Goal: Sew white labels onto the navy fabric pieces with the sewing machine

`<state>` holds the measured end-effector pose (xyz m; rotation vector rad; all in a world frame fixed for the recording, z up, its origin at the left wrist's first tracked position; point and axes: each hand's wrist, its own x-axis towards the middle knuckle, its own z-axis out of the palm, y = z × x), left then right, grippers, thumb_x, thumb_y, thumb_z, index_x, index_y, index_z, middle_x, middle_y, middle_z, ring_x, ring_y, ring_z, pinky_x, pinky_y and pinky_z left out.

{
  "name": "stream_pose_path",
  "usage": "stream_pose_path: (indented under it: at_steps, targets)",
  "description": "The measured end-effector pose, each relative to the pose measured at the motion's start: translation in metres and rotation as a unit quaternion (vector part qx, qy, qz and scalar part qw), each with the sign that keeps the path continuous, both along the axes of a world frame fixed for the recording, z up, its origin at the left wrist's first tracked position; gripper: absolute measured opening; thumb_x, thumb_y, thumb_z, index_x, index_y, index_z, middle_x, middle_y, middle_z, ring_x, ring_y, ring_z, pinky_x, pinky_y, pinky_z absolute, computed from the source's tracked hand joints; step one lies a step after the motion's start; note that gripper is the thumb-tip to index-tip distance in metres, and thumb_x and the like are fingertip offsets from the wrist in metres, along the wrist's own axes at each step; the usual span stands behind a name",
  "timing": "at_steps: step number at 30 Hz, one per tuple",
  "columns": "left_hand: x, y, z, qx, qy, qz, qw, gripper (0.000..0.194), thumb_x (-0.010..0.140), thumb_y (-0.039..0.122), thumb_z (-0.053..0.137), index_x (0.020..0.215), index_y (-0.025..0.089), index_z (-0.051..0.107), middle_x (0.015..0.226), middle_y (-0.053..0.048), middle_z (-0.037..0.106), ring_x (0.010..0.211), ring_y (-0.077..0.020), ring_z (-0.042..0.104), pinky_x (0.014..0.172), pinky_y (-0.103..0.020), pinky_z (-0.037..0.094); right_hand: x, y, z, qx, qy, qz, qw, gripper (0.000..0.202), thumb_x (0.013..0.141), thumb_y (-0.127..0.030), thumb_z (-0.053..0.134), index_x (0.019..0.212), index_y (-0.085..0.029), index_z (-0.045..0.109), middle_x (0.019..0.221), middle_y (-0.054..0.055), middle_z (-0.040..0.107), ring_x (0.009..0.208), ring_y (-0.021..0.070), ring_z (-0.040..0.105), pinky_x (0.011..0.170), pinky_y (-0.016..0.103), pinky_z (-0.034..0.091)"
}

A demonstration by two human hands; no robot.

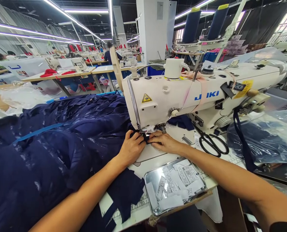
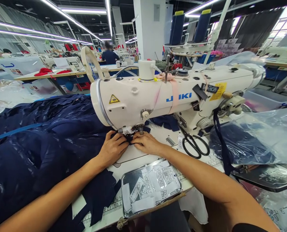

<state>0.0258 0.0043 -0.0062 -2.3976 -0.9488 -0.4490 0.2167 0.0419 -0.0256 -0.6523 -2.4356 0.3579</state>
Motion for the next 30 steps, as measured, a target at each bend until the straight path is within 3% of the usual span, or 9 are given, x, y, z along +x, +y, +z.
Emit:
stream_pose_path:
  at_steps: [4, 7, 13, 19, 30]
  targets:
    - [-0.002, 0.002, -0.002, -0.021, 0.004, -0.03, 0.999, 0.02, 0.085, 0.015, 0.045, 0.075, 0.019, 0.062, 0.069, 0.0, 0.062, 0.078, -0.0166, 0.051, 0.083, -0.039, 0.031, 0.002, 0.003, 0.0, 0.001, 0.005, 0.011, 1.0, 0.02, 0.08, -0.012, 0.049, 0.09, -0.019, 0.066, 0.097, 0.006, 0.061, 0.094, 0.0164, 0.055, 0.085, 0.032, 0.044]
    - [-0.004, 0.002, 0.0, -0.041, 0.006, -0.038, 0.998, 0.02, 0.085, 0.016, 0.044, 0.077, 0.019, 0.062, 0.071, -0.001, 0.063, 0.079, -0.0169, 0.052, 0.082, -0.038, 0.031, 0.002, -0.001, 0.004, 0.056, -0.034, 0.028, 0.997, 0.021, 0.084, -0.014, 0.045, 0.092, -0.017, 0.065, 0.095, 0.007, 0.06, 0.091, 0.0166, 0.054, 0.083, 0.032, 0.045]
    - [-0.012, -0.006, 0.005, -0.095, -0.012, -0.005, 0.995, 0.02, 0.082, 0.012, 0.046, 0.089, 0.02, 0.063, 0.101, -0.004, 0.065, 0.1, -0.0228, 0.05, 0.086, -0.044, 0.03, 0.001, -0.009, 0.01, 0.152, -0.097, 0.007, 0.984, 0.025, 0.087, -0.016, 0.04, 0.098, -0.015, 0.062, 0.099, 0.011, 0.057, 0.09, 0.0197, 0.052, 0.076, 0.033, 0.046]
    - [-0.017, -0.009, 0.005, -0.153, -0.01, -0.001, 0.988, 0.03, 0.08, 0.006, 0.042, 0.098, 0.02, 0.061, 0.107, -0.005, 0.064, 0.098, -0.0224, 0.052, 0.079, -0.042, 0.033, 0.001, -0.009, 0.009, 0.145, -0.09, 0.015, 0.985, 0.025, 0.087, -0.019, 0.041, 0.096, -0.015, 0.063, 0.099, 0.01, 0.059, 0.09, 0.0195, 0.052, 0.077, 0.033, 0.047]
    - [-0.017, -0.009, 0.005, -0.166, -0.002, 0.001, 0.986, 0.035, 0.079, 0.006, 0.042, 0.104, 0.021, 0.061, 0.109, -0.006, 0.063, 0.094, -0.0225, 0.051, 0.075, -0.04, 0.034, 0.002, -0.008, 0.008, 0.134, -0.097, 0.018, 0.986, 0.025, 0.087, -0.02, 0.041, 0.098, -0.015, 0.063, 0.103, 0.011, 0.058, 0.094, 0.02, 0.052, 0.081, 0.034, 0.046]
